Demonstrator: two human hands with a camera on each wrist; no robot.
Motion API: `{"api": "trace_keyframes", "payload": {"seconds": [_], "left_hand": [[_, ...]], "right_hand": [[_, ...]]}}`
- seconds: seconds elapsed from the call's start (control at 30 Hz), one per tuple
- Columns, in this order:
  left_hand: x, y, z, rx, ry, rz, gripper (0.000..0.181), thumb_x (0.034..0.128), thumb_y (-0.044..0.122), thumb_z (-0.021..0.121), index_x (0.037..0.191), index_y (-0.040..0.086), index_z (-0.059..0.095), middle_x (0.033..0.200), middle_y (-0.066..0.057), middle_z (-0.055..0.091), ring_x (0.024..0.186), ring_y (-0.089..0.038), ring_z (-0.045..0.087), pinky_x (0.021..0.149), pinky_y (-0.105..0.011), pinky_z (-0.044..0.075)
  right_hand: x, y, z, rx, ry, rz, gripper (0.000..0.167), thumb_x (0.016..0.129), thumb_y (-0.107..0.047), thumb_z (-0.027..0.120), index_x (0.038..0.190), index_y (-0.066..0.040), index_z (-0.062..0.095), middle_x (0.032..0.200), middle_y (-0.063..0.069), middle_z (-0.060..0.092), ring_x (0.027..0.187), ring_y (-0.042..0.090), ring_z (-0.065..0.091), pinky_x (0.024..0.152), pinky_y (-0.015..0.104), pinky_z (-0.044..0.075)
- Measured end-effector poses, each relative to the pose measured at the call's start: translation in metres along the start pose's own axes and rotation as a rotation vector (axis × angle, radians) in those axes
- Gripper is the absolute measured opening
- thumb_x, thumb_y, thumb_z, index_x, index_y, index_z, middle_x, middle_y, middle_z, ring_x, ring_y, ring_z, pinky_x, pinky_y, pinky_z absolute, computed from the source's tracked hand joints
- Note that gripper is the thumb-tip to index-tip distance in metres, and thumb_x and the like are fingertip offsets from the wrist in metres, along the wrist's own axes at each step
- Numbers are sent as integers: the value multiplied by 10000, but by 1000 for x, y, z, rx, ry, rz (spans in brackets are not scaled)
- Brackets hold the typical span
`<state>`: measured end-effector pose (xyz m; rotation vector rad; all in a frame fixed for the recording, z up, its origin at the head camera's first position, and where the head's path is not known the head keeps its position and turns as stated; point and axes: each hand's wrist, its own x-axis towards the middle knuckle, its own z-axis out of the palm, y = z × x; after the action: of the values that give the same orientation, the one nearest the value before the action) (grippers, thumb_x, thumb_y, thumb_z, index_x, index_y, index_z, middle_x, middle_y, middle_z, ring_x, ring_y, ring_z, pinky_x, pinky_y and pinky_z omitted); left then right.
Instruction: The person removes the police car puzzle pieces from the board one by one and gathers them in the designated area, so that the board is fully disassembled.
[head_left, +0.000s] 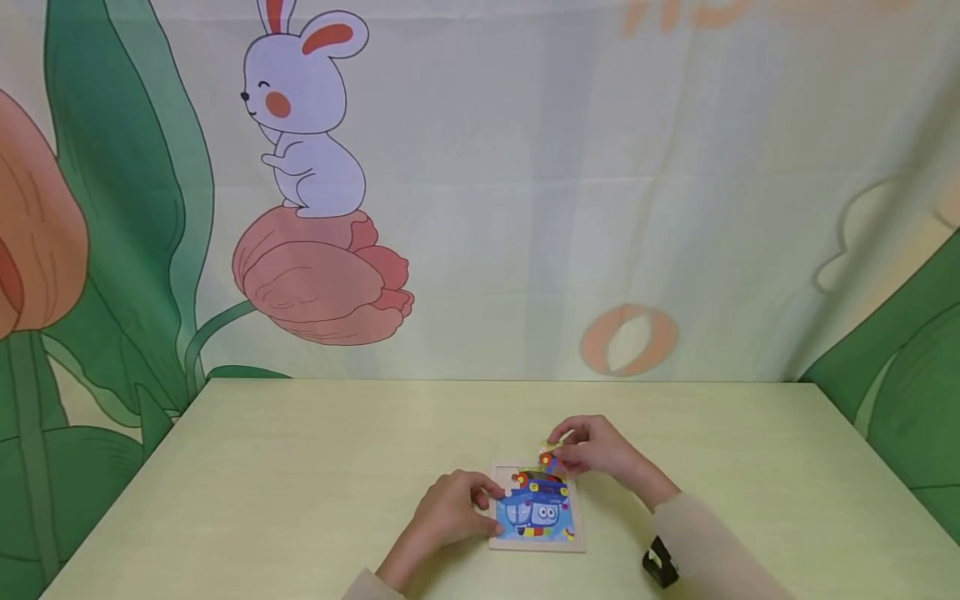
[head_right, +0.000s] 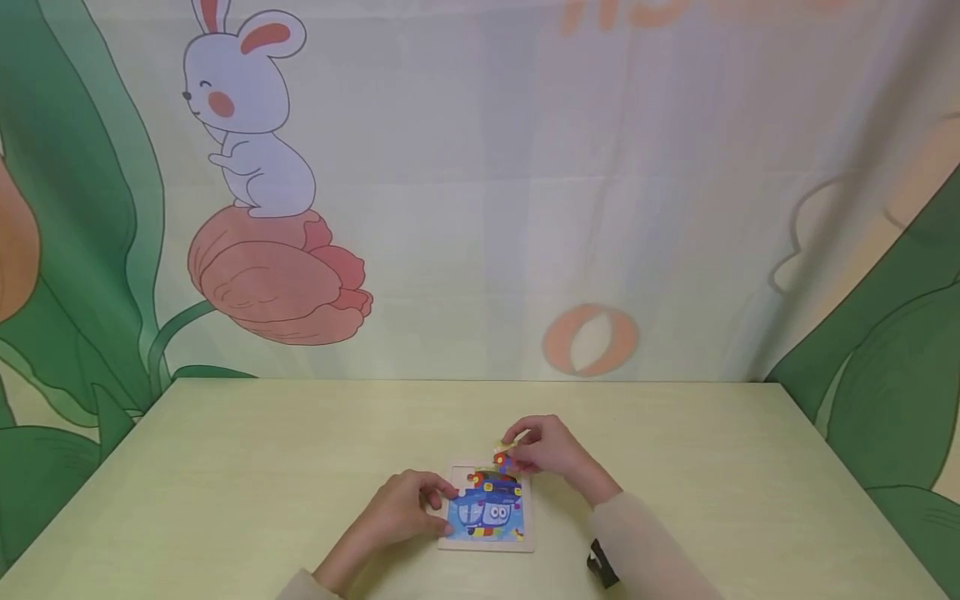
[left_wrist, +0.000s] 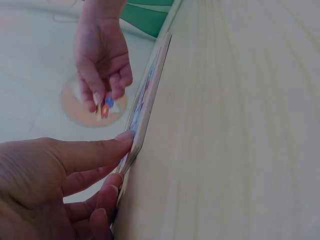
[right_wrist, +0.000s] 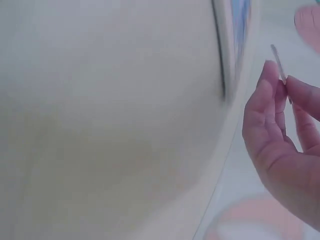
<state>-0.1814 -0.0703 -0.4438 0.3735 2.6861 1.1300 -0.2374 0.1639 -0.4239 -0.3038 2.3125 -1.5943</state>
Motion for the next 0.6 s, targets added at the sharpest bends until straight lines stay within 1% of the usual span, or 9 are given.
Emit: {"api": "trace_keyframes", "payload": {"seconds": [0.1,0.27,0.37,0.47,0.6], "left_hand": [[0,0,0,-9,0,-14,312,634,208,829,906,156,684,694,35,528,654,-146,457,605,-282,329],[1,-1,-2,-15,3,-21,308,635,212,828,900,158,681,694,28,525,654,-152,454,605,-284,324],[2,-1,-1,-19,-4,-15,304,637,218,827,898,163,681,690,33,527,649,-149,455,600,-278,322],[2,-1,0,-22,-7,-18,301,637,220,827,894,168,679,685,33,526,650,-148,456,602,-280,320],[3,0,1,-24,-6,-27,298,635,213,828,889,170,679,685,34,525,654,-152,457,606,-288,319]], "right_hand": [[-2,3,-21,1,62,34,189,842,2,592,1020,63,572,770,81,531,646,173,617,615,314,518],[0,11,-48,-26,138,54,228,856,-7,567,1073,62,554,785,71,520,664,203,612,602,293,499],[5,18,-57,-50,183,73,234,860,-20,566,1081,57,563,787,57,527,664,190,613,594,286,496],[11,24,-63,-69,217,95,237,861,-27,567,1083,57,575,780,41,565,641,158,605,567,273,483],[22,29,-68,-48,245,127,245,861,-15,543,1091,65,573,733,35,600,584,137,597,509,245,434]]}}
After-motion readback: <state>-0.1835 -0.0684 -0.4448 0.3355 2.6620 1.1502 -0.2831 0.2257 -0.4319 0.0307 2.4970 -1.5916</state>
